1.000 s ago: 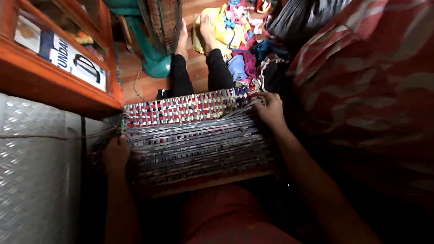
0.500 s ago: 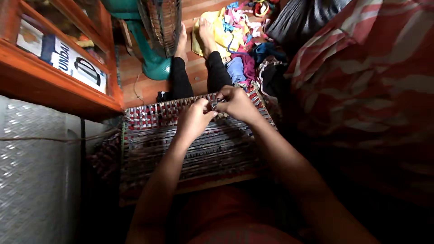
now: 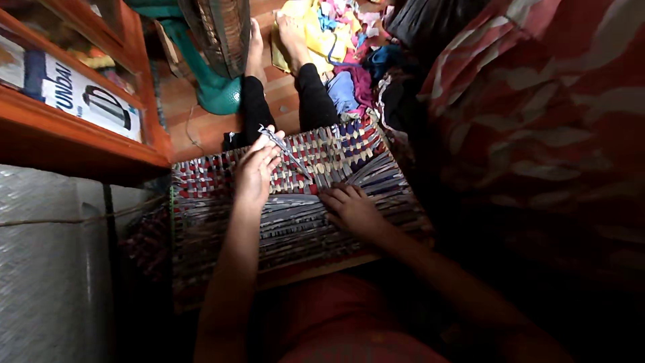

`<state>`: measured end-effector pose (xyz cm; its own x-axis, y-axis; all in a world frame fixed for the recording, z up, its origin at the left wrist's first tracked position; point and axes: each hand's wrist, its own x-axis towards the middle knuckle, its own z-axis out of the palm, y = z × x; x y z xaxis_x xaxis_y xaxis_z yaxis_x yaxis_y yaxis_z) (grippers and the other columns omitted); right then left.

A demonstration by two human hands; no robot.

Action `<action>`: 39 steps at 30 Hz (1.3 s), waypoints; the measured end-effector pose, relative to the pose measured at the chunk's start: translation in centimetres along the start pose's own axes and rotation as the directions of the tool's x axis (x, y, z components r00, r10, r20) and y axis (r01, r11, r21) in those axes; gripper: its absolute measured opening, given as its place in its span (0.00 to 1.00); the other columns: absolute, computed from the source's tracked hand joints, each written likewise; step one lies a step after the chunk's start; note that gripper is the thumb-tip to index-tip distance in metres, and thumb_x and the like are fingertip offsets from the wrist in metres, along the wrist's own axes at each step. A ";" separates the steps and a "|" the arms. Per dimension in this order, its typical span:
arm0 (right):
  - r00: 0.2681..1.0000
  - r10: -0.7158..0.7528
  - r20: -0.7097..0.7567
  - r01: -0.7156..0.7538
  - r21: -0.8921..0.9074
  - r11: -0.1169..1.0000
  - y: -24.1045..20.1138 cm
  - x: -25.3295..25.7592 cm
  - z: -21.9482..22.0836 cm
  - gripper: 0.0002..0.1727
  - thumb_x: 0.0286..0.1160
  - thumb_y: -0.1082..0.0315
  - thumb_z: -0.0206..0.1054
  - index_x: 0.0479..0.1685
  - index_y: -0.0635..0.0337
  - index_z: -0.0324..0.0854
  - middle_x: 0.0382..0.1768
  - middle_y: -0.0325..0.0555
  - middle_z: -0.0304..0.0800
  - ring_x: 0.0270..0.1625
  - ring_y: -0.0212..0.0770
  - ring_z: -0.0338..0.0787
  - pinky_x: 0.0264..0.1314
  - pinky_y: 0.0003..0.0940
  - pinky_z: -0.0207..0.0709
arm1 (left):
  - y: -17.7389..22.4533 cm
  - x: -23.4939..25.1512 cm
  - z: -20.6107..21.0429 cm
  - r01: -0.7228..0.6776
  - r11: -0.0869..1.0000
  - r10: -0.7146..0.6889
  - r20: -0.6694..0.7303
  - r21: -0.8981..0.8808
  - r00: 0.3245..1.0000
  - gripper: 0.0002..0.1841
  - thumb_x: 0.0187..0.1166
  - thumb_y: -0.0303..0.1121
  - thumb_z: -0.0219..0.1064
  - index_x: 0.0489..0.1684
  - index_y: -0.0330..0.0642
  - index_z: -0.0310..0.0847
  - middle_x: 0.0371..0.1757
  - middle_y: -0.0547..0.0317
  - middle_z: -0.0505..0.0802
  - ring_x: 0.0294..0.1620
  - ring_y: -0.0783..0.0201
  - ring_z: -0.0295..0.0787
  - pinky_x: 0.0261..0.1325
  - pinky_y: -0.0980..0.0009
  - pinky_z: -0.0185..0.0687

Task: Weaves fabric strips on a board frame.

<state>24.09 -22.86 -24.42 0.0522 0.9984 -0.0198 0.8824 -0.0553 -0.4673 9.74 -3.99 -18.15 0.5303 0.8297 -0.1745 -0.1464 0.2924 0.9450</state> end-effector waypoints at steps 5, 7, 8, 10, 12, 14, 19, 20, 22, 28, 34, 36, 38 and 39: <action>1.000 0.020 0.007 -0.020 -0.009 1.000 -0.5 0.1 -0.3 0.21 0.83 0.58 0.68 0.70 0.54 0.86 0.72 0.51 0.86 0.83 0.62 0.74 0.81 0.69 0.63 | 0.5 -0.6 0.8 -0.058 0.988 0.043 0.100 0.143 0.994 0.23 0.89 0.28 0.45 0.79 0.34 0.73 0.69 0.53 0.90 0.66 0.65 0.88 0.68 0.67 0.82; 1.000 -0.001 0.014 0.001 -0.032 0.999 -0.4 1.0 -0.7 0.21 0.80 0.53 0.69 0.65 0.54 0.88 0.71 0.50 0.86 0.83 0.63 0.73 0.80 0.74 0.59 | 0.7 -0.6 1.5 -0.140 0.966 0.095 0.203 0.219 0.975 0.22 0.88 0.27 0.46 0.75 0.30 0.76 0.68 0.51 0.91 0.66 0.64 0.88 0.70 0.66 0.81; 1.000 -0.014 0.022 0.015 -0.040 0.999 -0.3 1.5 -0.7 0.21 0.79 0.50 0.70 0.62 0.54 0.88 0.73 0.50 0.84 0.84 0.64 0.71 0.80 0.76 0.57 | 0.8 -0.6 2.0 -0.183 0.951 0.118 0.252 0.250 0.961 0.22 0.87 0.26 0.47 0.73 0.28 0.78 0.67 0.51 0.91 0.65 0.65 0.88 0.70 0.65 0.81; 0.998 -0.043 0.042 0.045 -0.052 0.998 -0.2 2.3 -0.5 0.22 0.78 0.49 0.70 0.59 0.55 0.87 0.77 0.49 0.82 0.85 0.64 0.70 0.79 0.75 0.58 | 0.9 -0.5 3.0 -0.256 0.916 0.146 0.337 0.309 0.930 0.20 0.85 0.25 0.51 0.67 0.27 0.83 0.66 0.49 0.93 0.67 0.65 0.88 0.73 0.64 0.81; 0.997 -0.050 0.061 0.053 -0.044 0.998 -0.3 2.7 -0.1 0.23 0.77 0.50 0.70 0.60 0.57 0.86 0.77 0.52 0.82 0.83 0.64 0.72 0.78 0.72 0.61 | 1.0 -0.3 4.1 -0.306 0.875 0.146 0.398 0.375 0.906 0.18 0.86 0.26 0.56 0.67 0.27 0.84 0.67 0.44 0.92 0.70 0.63 0.87 0.76 0.64 0.79; 0.998 -0.050 0.042 0.052 -0.042 0.998 -0.6 2.5 0.0 0.21 0.77 0.52 0.71 0.58 0.59 0.86 0.75 0.54 0.83 0.81 0.65 0.75 0.78 0.71 0.61 | 1.3 -0.1 5.5 -0.332 0.839 0.118 0.451 0.431 0.885 0.19 0.87 0.26 0.57 0.70 0.27 0.82 0.72 0.42 0.89 0.76 0.62 0.84 0.80 0.66 0.75; 0.999 -0.044 0.008 0.044 -0.050 0.998 -0.9 2.0 0.1 0.19 0.78 0.54 0.70 0.54 0.61 0.87 0.73 0.53 0.85 0.79 0.64 0.78 0.78 0.70 0.63 | 1.4 1.8 9.0 -0.305 0.814 0.027 0.493 0.494 0.870 0.22 0.87 0.28 0.61 0.78 0.29 0.76 0.75 0.38 0.85 0.76 0.55 0.82 0.79 0.61 0.75; 0.999 -0.044 0.008 0.045 -0.048 0.998 -1.0 2.0 0.0 0.19 0.78 0.54 0.70 0.55 0.61 0.87 0.73 0.53 0.85 0.79 0.64 0.78 0.78 0.70 0.63 | 1.3 2.4 9.6 -0.287 0.816 0.006 0.491 0.501 0.871 0.23 0.87 0.28 0.61 0.80 0.30 0.74 0.77 0.39 0.84 0.77 0.55 0.81 0.80 0.60 0.74; 0.999 -0.036 0.025 0.037 -0.040 0.998 -1.1 2.1 -0.2 0.19 0.79 0.54 0.70 0.56 0.61 0.87 0.74 0.53 0.85 0.80 0.64 0.77 0.78 0.71 0.62 | 1.1 3.5 10.5 -0.272 0.826 -0.010 0.495 0.493 0.869 0.24 0.88 0.28 0.61 0.82 0.30 0.72 0.78 0.39 0.82 0.80 0.55 0.78 0.82 0.60 0.71; 0.998 -0.026 -0.057 0.024 -0.027 0.999 -0.7 1.5 0.6 0.18 0.79 0.55 0.70 0.54 0.61 0.88 0.71 0.52 0.87 0.77 0.61 0.81 0.77 0.69 0.65 | -0.2 3.8 9.1 -0.096 0.949 -0.002 0.312 0.299 0.950 0.15 0.89 0.29 0.59 0.66 0.31 0.83 0.51 0.52 0.93 0.46 0.67 0.89 0.53 0.68 0.86; 0.995 0.062 -0.074 -0.059 0.035 0.998 -0.8 1.0 0.6 0.20 0.77 0.56 0.72 0.59 0.61 0.88 0.68 0.62 0.85 0.72 0.67 0.81 0.75 0.70 0.68 | -1.4 2.3 1.8 -0.167 0.929 0.197 -0.058 0.331 0.979 0.11 0.89 0.32 0.57 0.52 0.35 0.82 0.48 0.59 0.87 0.52 0.69 0.83 0.62 0.64 0.81; 0.996 0.074 -0.042 -0.073 0.026 0.997 -1.1 1.1 0.4 0.20 0.77 0.55 0.72 0.59 0.60 0.87 0.69 0.62 0.84 0.73 0.67 0.80 0.74 0.72 0.66 | -1.4 1.7 0.5 -0.189 0.950 0.236 -0.178 0.248 0.955 0.10 0.89 0.32 0.53 0.42 0.41 0.80 0.42 0.67 0.85 0.46 0.73 0.82 0.58 0.68 0.80; 0.997 0.076 -0.003 -0.075 0.027 0.997 -1.3 1.4 0.1 0.21 0.77 0.56 0.71 0.61 0.60 0.86 0.73 0.58 0.83 0.76 0.66 0.78 0.75 0.72 0.63 | -1.8 1.2 -0.3 -0.217 0.972 0.233 -0.213 0.093 0.949 0.11 0.90 0.30 0.49 0.42 0.42 0.79 0.43 0.67 0.88 0.47 0.73 0.87 0.57 0.71 0.84; 0.997 0.076 0.017 -0.077 0.025 0.997 -1.4 1.4 0.0 0.21 0.78 0.55 0.71 0.61 0.60 0.86 0.74 0.54 0.83 0.76 0.65 0.78 0.75 0.71 0.62 | -2.1 0.9 -0.4 -0.217 0.976 0.213 -0.207 0.005 0.955 0.12 0.92 0.30 0.46 0.45 0.42 0.77 0.44 0.63 0.91 0.48 0.70 0.91 0.58 0.69 0.87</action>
<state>22.97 -21.34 -23.81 0.1117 0.9913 -0.0701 0.8638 -0.1318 -0.4864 10.21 -3.62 -20.41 0.3023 0.9529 -0.0228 -0.2540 0.1036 0.9617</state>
